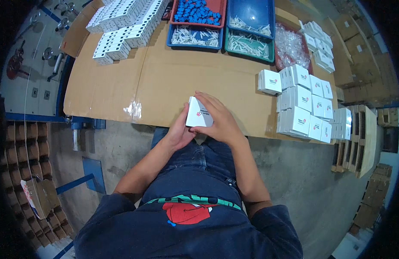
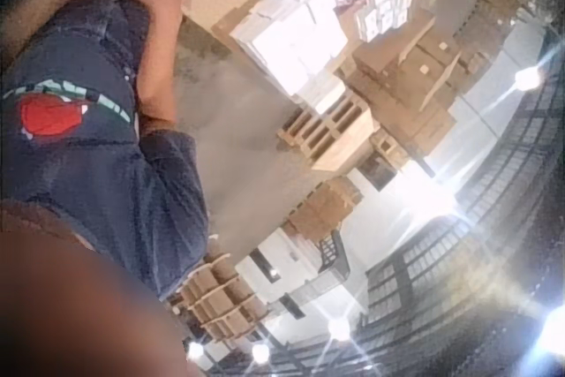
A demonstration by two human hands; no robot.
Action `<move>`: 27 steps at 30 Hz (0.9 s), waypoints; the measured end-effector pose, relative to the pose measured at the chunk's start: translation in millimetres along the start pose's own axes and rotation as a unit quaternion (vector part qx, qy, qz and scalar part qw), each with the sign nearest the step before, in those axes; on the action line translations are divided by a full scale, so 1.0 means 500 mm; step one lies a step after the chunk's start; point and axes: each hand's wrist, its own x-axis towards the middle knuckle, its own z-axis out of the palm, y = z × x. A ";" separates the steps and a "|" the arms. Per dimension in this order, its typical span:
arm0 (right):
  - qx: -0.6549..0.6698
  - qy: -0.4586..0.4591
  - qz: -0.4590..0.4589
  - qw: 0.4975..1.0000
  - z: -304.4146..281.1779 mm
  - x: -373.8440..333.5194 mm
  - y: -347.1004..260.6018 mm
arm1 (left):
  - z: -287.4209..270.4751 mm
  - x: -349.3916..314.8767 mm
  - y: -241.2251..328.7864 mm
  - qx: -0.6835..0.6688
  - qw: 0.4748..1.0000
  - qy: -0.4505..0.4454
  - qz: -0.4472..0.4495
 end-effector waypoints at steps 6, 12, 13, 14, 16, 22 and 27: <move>-0.040 0.023 -0.008 0.999 0.003 -0.008 0.009 | -0.007 0.003 0.000 0.145 0.983 0.083 0.073; -0.060 0.040 -0.044 0.996 0.003 -0.011 0.004 | -0.012 0.005 0.005 0.346 0.925 0.020 0.154; -0.043 0.036 -0.043 0.997 0.004 -0.011 0.003 | 0.000 0.004 0.000 0.249 0.956 0.038 0.152; -0.026 0.033 -0.043 0.998 0.005 -0.010 0.002 | 0.007 0.003 -0.004 0.149 0.976 0.056 0.149; -0.026 0.028 -0.044 0.998 0.009 -0.009 0.003 | 0.009 0.001 -0.010 0.127 0.981 0.065 0.130; 0.009 0.020 -0.028 0.999 0.005 -0.006 -0.002 | 0.018 -0.001 -0.005 0.056 0.993 0.063 0.077; 0.015 0.013 -0.019 1.000 0.004 -0.010 -0.003 | 0.021 0.002 -0.005 0.078 0.992 0.063 0.071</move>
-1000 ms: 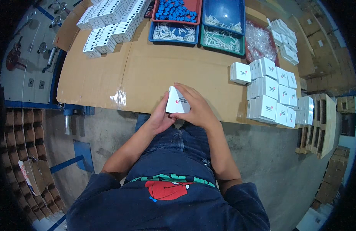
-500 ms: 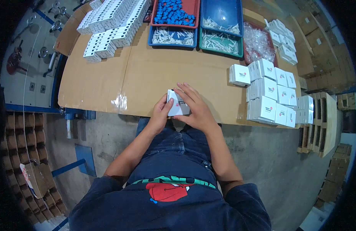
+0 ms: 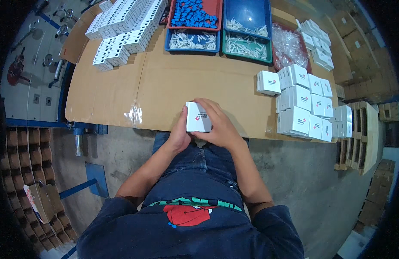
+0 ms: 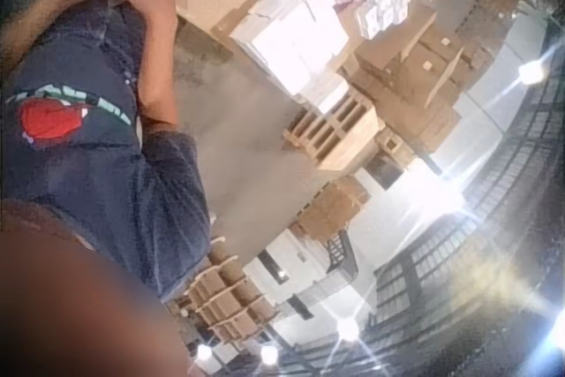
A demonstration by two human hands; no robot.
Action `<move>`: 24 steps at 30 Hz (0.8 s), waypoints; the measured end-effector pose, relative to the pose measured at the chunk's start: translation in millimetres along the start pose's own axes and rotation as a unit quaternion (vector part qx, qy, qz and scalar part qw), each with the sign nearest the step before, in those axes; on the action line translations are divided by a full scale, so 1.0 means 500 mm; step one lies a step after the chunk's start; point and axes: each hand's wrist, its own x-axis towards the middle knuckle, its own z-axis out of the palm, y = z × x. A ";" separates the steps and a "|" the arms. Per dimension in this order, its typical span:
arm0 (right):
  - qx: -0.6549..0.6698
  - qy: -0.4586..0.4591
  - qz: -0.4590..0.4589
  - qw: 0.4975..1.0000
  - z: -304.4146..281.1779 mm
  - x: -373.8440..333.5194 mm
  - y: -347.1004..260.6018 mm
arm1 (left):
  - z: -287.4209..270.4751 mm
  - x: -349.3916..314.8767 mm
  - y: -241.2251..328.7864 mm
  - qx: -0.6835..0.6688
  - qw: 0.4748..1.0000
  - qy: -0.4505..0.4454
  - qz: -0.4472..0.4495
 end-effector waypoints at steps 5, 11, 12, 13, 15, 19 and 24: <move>0.029 -0.012 0.046 0.998 -0.005 -0.001 -0.003 | 0.001 -0.003 0.000 0.010 1.000 0.016 0.009; -0.010 0.014 0.006 1.000 -0.006 -0.004 0.006 | -0.006 -0.008 0.010 -0.018 1.000 -0.018 0.002; -0.010 0.014 0.006 1.000 -0.004 -0.003 0.006 | -0.007 -0.006 0.007 -0.018 1.000 -0.018 0.002; -0.006 0.008 0.007 1.000 -0.003 -0.002 0.006 | -0.008 -0.004 0.002 -0.019 1.000 -0.011 0.004; -0.001 0.001 0.008 1.000 -0.003 -0.001 0.007 | -0.008 -0.003 0.001 -0.020 1.000 -0.002 0.007; -0.003 0.000 -0.002 1.000 -0.005 0.001 0.007 | 0.001 -0.007 0.008 -0.016 1.000 -0.007 0.003; 0.000 0.000 -0.005 1.000 -0.003 0.000 0.007 | -0.004 -0.005 0.004 -0.021 1.000 -0.018 -0.003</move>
